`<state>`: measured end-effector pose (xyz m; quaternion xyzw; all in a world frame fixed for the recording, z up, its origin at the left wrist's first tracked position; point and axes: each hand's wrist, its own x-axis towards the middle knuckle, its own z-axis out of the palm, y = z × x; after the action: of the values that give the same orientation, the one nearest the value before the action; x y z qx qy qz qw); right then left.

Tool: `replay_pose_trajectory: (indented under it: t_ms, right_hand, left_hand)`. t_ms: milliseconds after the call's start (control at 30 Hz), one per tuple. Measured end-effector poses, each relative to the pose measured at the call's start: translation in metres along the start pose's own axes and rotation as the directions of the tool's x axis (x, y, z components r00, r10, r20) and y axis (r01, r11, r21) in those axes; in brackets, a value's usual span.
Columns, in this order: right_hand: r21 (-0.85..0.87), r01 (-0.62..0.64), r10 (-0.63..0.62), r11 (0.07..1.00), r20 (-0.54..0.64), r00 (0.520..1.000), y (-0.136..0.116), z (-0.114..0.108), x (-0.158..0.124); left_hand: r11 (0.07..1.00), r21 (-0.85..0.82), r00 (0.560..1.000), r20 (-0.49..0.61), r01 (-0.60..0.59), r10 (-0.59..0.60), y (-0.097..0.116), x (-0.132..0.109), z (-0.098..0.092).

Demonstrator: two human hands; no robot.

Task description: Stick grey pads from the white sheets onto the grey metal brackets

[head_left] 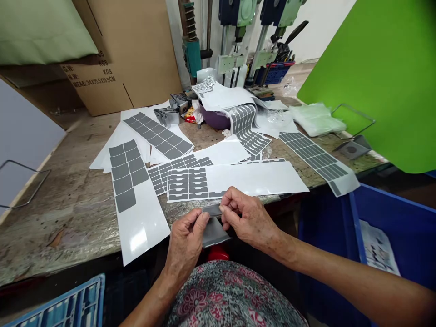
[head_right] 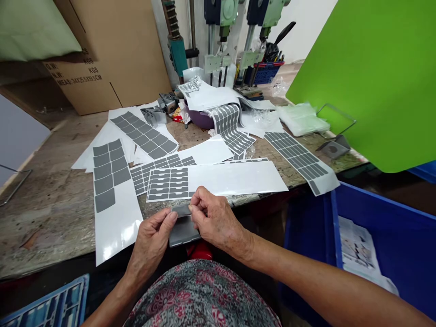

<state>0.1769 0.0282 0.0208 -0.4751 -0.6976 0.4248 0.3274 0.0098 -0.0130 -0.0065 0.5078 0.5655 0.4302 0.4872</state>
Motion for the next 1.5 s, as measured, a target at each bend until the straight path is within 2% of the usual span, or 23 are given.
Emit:
replay_pose_trajectory:
  t_ms: [167, 333, 667, 800, 933, 1100, 1233, 1367, 1500]
  right_hand:
    - [-0.193, 0.135, -0.132, 0.972, 0.025, 0.991, 0.009, -0.002, -0.001]
    - [-0.160, 0.126, -0.125, 0.979, 0.015, 0.992, 0.011, 0.000, 0.001]
    - [-0.182, 0.137, -0.145, 0.974, -0.034, 0.989, 0.012, 0.005, -0.001]
    - [-0.181, 0.135, -0.144, 0.974, -0.036, 0.989, 0.014, 0.008, -0.003]
    - [-0.091, 0.075, -0.078, 0.993, -0.032, 0.996, 0.015, 0.012, -0.005]
    - [0.126, 0.100, -0.097, 0.987, -0.032, 0.995, 0.017, 0.013, -0.008]
    - [0.332, 0.005, 0.007, 0.943, -0.035, 0.999, 0.019, 0.014, -0.011]
    - [0.353, -0.056, 0.041, 0.934, 0.051, 0.998, 0.026, 0.016, -0.014]
    - [0.344, -0.097, 0.063, 0.934, 0.111, 0.992, 0.029, 0.020, -0.015]
  left_hand:
    - [0.998, 0.063, 0.997, -0.071, -0.008, 0.012, 0.002, 0.002, -0.001]
    - [0.996, 0.082, 0.998, -0.065, -0.021, 0.026, 0.005, 0.003, 0.001]
    - [1.000, -0.020, 0.999, -0.031, 0.022, -0.022, 0.004, 0.003, 0.003]
    - [0.991, -0.094, 0.995, 0.031, 0.100, -0.098, 0.003, 0.007, 0.004]
    - [0.973, -0.163, 0.987, 0.048, 0.161, -0.155, 0.001, 0.008, 0.001]
    - [0.931, -0.274, 0.969, 0.109, 0.242, -0.220, -0.001, 0.009, -0.004]
    - [0.883, -0.376, 0.960, 0.131, 0.280, -0.248, -0.002, 0.010, -0.004]
    - [0.875, -0.393, 0.959, 0.125, 0.284, -0.255, -0.004, 0.009, -0.002]
    - [0.908, -0.322, 0.963, 0.097, 0.268, -0.250, -0.005, 0.008, -0.001]
